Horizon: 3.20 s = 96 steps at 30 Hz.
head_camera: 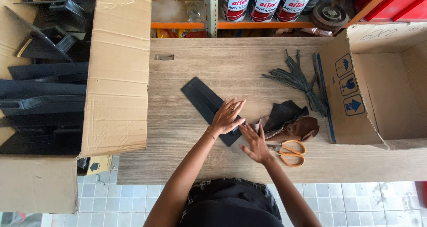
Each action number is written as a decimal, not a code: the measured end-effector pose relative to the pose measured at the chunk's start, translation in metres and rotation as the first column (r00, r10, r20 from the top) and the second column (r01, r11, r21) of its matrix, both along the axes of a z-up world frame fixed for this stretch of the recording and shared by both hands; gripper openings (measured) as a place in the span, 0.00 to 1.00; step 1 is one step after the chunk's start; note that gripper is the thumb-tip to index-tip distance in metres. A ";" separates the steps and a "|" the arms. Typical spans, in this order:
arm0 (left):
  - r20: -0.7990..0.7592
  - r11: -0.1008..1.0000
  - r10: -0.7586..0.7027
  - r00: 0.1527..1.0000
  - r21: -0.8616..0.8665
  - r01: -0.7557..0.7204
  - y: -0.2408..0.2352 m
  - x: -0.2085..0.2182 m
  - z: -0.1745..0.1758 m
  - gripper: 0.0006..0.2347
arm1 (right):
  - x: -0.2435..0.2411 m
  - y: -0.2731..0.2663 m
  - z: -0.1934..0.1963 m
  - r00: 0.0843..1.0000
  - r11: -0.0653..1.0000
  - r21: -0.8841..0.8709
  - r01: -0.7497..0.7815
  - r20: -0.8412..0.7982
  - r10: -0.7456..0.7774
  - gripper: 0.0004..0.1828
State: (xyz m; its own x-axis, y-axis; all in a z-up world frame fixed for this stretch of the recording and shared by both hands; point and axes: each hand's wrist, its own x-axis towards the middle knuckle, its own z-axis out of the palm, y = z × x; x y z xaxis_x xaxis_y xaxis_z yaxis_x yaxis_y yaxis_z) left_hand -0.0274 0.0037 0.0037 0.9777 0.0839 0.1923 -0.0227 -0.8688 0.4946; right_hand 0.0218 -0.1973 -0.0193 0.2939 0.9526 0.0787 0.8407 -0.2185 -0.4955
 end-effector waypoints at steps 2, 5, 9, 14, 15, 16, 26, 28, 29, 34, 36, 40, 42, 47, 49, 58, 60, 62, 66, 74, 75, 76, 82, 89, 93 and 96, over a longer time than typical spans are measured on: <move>0.015 0.999 0.025 1.000 -0.023 -0.025 0.002 -0.002 0.002 0.28 | -0.016 0.002 0.002 1.000 0.999 0.029 -0.023 0.017 0.023 0.39; 0.059 0.986 0.086 0.995 -0.145 -0.077 0.007 -0.007 -0.002 0.26 | -0.041 0.007 0.006 0.997 0.995 0.077 -0.069 0.035 0.066 0.41; 0.179 0.912 0.149 0.972 -0.405 -0.065 0.008 -0.013 -0.002 0.26 | -0.060 0.009 0.006 0.993 0.988 0.092 -0.121 0.012 0.121 0.43; 0.074 0.785 0.488 0.870 -0.472 -0.401 0.002 -0.017 -0.011 0.26 | -0.052 0.007 0.004 0.984 0.982 0.067 -0.176 0.054 0.173 0.43; -0.017 0.683 0.628 0.778 -0.468 -0.562 0.003 -0.019 -0.010 0.26 | -0.049 0.009 0.004 0.978 0.978 0.060 -0.201 0.065 0.197 0.43; -0.016 0.683 0.629 0.777 -0.467 -0.562 0.004 -0.017 -0.014 0.26 | -0.043 0.012 0.001 0.978 0.977 0.062 -0.202 0.066 0.198 0.43; -0.317 0.797 0.520 0.793 -0.152 -0.584 0.008 -0.011 -0.027 0.30 | 0.019 0.062 -0.010 0.955 0.993 0.031 -0.110 0.279 0.097 0.31; -0.321 0.813 0.506 0.801 -0.132 -0.567 0.007 -0.011 -0.027 0.31 | 0.027 0.071 -0.009 0.960 0.997 0.034 -0.065 0.276 0.053 0.30; -0.297 0.819 0.502 0.812 -0.139 -0.557 0.007 -0.012 -0.027 0.30 | 0.028 0.074 -0.009 0.958 0.999 0.016 -0.033 0.286 0.027 0.31; -0.268 0.841 0.476 0.838 -0.139 -0.522 0.009 -0.012 -0.028 0.25 | 0.009 0.068 -0.009 0.970 0.999 0.037 0.003 0.241 -0.012 0.34; -0.230 0.863 0.395 0.890 -0.238 -0.445 0.008 -0.012 -0.035 0.24 | -0.007 0.053 -0.013 0.978 0.998 0.054 -0.043 0.208 0.031 0.34; -0.209 0.866 0.315 0.926 -0.335 -0.370 0.003 -0.002 -0.044 0.23 | -0.035 0.018 -0.011 0.973 0.995 0.060 -0.080 0.219 0.065 0.35; -0.193 0.855 0.255 0.947 -0.413 -0.314 0.000 0.001 -0.045 0.22 | -0.049 0.003 -0.007 0.978 0.989 0.044 -0.140 0.164 0.131 0.35; -0.207 0.826 0.283 0.937 -0.444 -0.347 -0.002 0.004 -0.051 0.24 | -0.035 0.006 -0.011 0.963 0.991 0.043 -0.128 0.243 0.114 0.33; -0.197 0.817 0.304 0.932 -0.449 -0.362 -0.001 0.003 -0.057 0.24 | -0.019 0.018 -0.018 0.947 0.993 0.041 -0.113 0.307 0.096 0.34; -0.165 0.806 0.307 0.937 -0.478 -0.349 -0.002 -0.002 -0.035 0.23 | 0.014 0.052 -0.012 0.946 0.986 -0.007 0.167 0.282 -0.158 0.35; -0.205 0.802 0.314 0.927 -0.465 -0.374 -0.002 -0.001 -0.031 0.23 | 0.002 0.050 -0.012 0.949 0.986 0.027 0.164 0.268 -0.165 0.35; -0.198 0.827 0.295 0.935 -0.437 -0.353 0.000 0.000 -0.031 0.24 | -0.010 0.042 -0.014 0.956 0.988 0.028 0.152 0.250 -0.154 0.35; -0.170 0.913 0.226 0.959 -0.307 -0.269 -0.001 0.002 -0.027 0.25 | -0.041 0.022 -0.020 0.970 0.999 0.027 0.036 0.240 -0.042 0.37; -0.177 0.944 0.226 0.958 -0.203 -0.260 -0.002 0.002 -0.020 0.24 | -0.047 0.008 -0.017 0.965 0.998 0.038 -0.057 0.257 0.046 0.38; -0.166 0.947 0.228 0.959 -0.192 -0.258 -0.004 -0.001 -0.020 0.24 | -0.041 0.009 -0.023 0.966 0.999 0.040 -0.007 0.260 -0.004 0.38; -0.168 0.947 0.228 0.959 -0.193 -0.258 -0.005 -0.002 -0.017 0.24 | -0.031 0.014 -0.025 0.966 0.999 0.039 -0.006 0.259 -0.004 0.38; -0.081 0.950 0.246 0.966 -0.178 -0.257 -0.005 -0.003 -0.009 0.28 | 0.030 0.053 -0.020 0.935 0.985 -0.069 0.159 0.330 -0.128 0.33; -0.167 0.954 0.246 0.955 -0.130 -0.269 -0.003 0.002 -0.026 0.31 | 0.094 0.090 -0.025 0.921 0.942 -0.193 0.275 0.333 -0.201 0.33; -0.192 0.950 0.242 0.951 -0.152 -0.272 -0.003 0.003 -0.029 0.31 | 0.123 0.108 -0.037 0.875 0.906 -0.192 0.377 0.394 -0.280 0.33; -0.183 0.947 0.255 0.950 -0.151 -0.283 -0.003 0.003 -0.026 0.32 | 0.135 0.116 -0.046 0.837 0.936 0.001 0.351 0.447 -0.314 0.31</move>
